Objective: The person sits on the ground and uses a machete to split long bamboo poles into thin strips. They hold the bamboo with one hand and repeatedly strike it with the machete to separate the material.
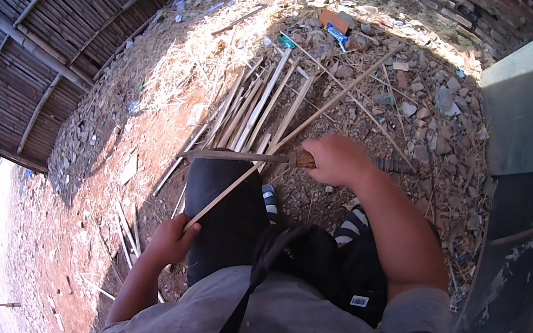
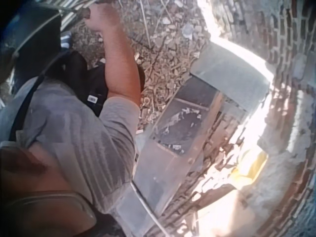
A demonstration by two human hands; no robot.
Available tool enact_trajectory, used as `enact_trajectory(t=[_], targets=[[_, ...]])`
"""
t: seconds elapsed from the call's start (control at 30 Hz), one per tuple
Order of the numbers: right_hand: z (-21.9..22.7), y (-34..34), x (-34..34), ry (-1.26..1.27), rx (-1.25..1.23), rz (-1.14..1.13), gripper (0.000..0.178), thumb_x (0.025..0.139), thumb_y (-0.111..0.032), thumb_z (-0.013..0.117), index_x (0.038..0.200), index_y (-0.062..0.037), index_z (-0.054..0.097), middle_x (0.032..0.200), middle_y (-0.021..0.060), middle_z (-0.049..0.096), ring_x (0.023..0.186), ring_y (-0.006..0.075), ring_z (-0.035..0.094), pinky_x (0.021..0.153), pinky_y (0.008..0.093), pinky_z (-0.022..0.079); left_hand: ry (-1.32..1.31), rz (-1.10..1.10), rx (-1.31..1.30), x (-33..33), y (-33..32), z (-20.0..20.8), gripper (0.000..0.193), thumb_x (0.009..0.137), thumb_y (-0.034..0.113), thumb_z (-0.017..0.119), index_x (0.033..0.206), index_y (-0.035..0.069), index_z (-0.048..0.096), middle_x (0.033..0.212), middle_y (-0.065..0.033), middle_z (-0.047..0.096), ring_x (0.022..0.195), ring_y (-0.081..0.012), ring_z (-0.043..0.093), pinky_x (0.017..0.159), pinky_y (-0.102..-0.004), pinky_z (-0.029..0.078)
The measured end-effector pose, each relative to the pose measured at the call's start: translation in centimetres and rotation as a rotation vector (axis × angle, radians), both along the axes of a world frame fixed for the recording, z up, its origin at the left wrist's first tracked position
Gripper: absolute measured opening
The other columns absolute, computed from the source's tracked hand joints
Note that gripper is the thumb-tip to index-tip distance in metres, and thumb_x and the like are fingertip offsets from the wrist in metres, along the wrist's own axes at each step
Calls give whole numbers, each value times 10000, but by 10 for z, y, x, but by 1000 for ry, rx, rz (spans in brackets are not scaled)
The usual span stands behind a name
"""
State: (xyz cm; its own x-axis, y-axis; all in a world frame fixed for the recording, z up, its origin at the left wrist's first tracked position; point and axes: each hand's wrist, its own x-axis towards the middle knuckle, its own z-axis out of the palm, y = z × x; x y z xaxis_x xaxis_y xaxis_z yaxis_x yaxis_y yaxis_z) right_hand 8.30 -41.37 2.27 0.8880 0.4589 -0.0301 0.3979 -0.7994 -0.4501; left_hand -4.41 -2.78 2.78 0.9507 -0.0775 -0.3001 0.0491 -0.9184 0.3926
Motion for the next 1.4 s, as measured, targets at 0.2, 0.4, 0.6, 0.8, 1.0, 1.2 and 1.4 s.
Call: enact_trajectory(t=[0.2,0.4,0.6,0.8,1.0,1.2,1.4], targets=[[-38,-27,21,-105,148,-198,241,766,-253,737,909,-89,634,798,166,673,803,398,671,707,509,527,30,-61,-28,13,7,2,453,1017,420,527,900,-12,599,794,-263,653,807,-465,655,709,-513,492],[-7,-7,4,-37,-33,-10,284,771,-217,736,988,-51,657,813,193,679,797,416,668,711,496,529,-5,-28,-77,6,10,-11,442,1027,392,517,879,-18,589,758,-264,630,779,-458,650,680,-506,473],[-42,-27,26,-63,186,-158,302,770,-164,706,1033,-26,653,866,217,689,839,417,673,731,483,537,7,29,-88,12,4,-9,436,1038,368,498,870,-24,593,724,-262,616,750,-461,642,664,-502,470],[-42,-7,22,-24,167,-121,276,784,-142,679,1037,-35,660,863,216,690,820,412,674,710,474,527,-13,-13,-52,7,12,-20,453,1043,376,485,883,-31,601,703,-261,611,712,-452,638,654,-502,472],[-43,-25,28,-28,133,-191,259,771,-142,684,1009,-41,666,835,214,684,798,414,670,691,486,520,52,22,-58,16,2,0,444,1044,363,480,864,-28,593,709,-264,620,729,-472,635,656,-508,477],[-40,-20,31,-41,254,-254,285,780,-176,709,1029,-42,673,908,198,716,878,385,696,806,488,550,-114,-57,56,16,5,-21,425,1038,343,483,850,-20,599,722,-268,621,773,-482,641,687,-532,475],[-26,-26,26,-43,98,-203,254,784,-145,682,1006,-21,666,852,207,700,821,390,690,749,480,541,2,-18,-9,16,5,-1,417,1035,343,493,861,-20,599,723,-269,619,764,-479,636,680,-523,478]])
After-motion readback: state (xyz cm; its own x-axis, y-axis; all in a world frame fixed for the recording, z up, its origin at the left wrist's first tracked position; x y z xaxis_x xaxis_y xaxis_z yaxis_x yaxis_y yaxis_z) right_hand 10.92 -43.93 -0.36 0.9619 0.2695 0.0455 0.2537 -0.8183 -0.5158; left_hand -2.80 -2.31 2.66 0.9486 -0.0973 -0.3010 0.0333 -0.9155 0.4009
